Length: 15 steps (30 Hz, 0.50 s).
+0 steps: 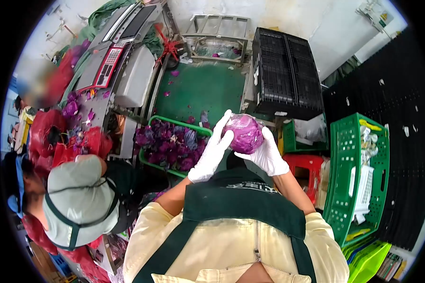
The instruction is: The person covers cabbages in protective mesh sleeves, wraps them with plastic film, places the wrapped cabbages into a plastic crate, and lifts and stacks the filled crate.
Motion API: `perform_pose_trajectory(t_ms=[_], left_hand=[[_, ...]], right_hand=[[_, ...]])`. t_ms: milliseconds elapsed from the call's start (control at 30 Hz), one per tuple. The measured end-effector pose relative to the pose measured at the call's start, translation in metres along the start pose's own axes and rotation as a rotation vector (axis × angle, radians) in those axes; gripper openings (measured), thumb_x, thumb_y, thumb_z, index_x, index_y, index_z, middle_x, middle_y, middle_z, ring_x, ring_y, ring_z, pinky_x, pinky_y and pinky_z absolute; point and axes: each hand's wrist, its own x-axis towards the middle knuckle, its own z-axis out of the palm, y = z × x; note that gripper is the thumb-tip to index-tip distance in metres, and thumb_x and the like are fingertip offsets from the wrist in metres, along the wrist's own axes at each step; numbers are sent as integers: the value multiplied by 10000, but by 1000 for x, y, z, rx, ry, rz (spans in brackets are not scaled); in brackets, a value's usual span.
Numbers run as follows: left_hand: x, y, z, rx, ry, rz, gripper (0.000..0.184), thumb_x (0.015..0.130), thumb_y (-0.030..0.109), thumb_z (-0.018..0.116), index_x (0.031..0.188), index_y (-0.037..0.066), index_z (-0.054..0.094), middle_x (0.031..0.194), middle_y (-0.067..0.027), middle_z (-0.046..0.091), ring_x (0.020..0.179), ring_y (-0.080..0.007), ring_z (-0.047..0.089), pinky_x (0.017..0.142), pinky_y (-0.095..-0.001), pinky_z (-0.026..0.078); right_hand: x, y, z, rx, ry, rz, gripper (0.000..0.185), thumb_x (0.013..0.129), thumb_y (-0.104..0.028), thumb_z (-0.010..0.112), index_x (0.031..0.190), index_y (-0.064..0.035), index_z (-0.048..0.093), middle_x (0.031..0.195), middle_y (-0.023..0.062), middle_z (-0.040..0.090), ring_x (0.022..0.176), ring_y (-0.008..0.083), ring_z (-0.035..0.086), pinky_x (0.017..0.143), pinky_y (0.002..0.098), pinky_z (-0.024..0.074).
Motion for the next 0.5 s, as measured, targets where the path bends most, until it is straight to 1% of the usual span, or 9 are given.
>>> perform_pose_trajectory(t_ms=[67,133,167,233,300,333,400,467,500], left_hand=[[52,7,-3,86,-10,42,556,1004,206,444,1488,65,210,1525,-99,220,1393,-208,238,1144,-346,203],[97,19,-7,172,25,97,557,990,172,466,1479,48,232,1533,-104,225,1411,-199,210,1149,-336,174],[121,26,-10,166,52,96,556,980,169,491,1471,52,259,1525,-104,246,1404,-202,226,1147,-334,180],[154,39,-14,142,101,82,556,970,165,516,1463,56,286,1517,-104,267,1397,-206,243,1146,-333,187],[182,58,-28,72,120,-23,553,969,149,515,1463,52,285,1506,-101,291,1382,-200,275,1139,-330,208],[198,53,-39,86,142,-3,553,967,141,520,1459,47,284,1480,-106,328,1357,-193,315,1124,-327,245],[233,51,-48,2,213,54,597,948,122,550,1464,48,259,1433,-126,366,1324,-213,355,1114,-341,268],[266,65,-49,92,269,116,661,914,97,594,1468,58,236,1397,-144,373,1286,-233,391,1101,-356,291],[283,76,-56,129,224,64,783,850,104,670,1480,69,207,1408,-166,331,1293,-269,369,1099,-382,292]], right_hand=[[36,-38,-8,-17,-1,1,715,849,-533,598,1406,-151,363,1385,115,445,1220,277,511,895,474,538],[71,-69,-7,-28,-22,1,721,835,-536,608,1396,-145,378,1376,116,456,1220,280,512,903,484,530],[90,-87,-6,-1,-32,37,721,829,-535,614,1387,-137,390,1363,114,472,1207,282,522,908,490,524],[126,-118,-3,-4,-35,55,708,836,-520,610,1387,-134,390,1366,114,473,1203,279,526,918,484,517],[160,-135,-2,23,-48,78,667,860,-477,596,1389,-132,383,1369,111,471,1207,273,523,947,472,497],[178,-140,-5,44,-64,87,638,877,-449,586,1390,-133,376,1370,107,468,1215,271,515,966,466,483],[215,-154,-13,5,-42,43,599,900,-397,578,1393,-131,365,1383,104,445,1227,272,501,967,471,480],[245,-169,-10,-70,27,-56,598,908,-320,595,1414,-130,338,1395,91,422,1245,257,476,977,452,471],[262,-175,-10,-120,65,-94,601,908,-282,601,1422,-130,331,1398,83,415,1250,243,465,978,438,468]])
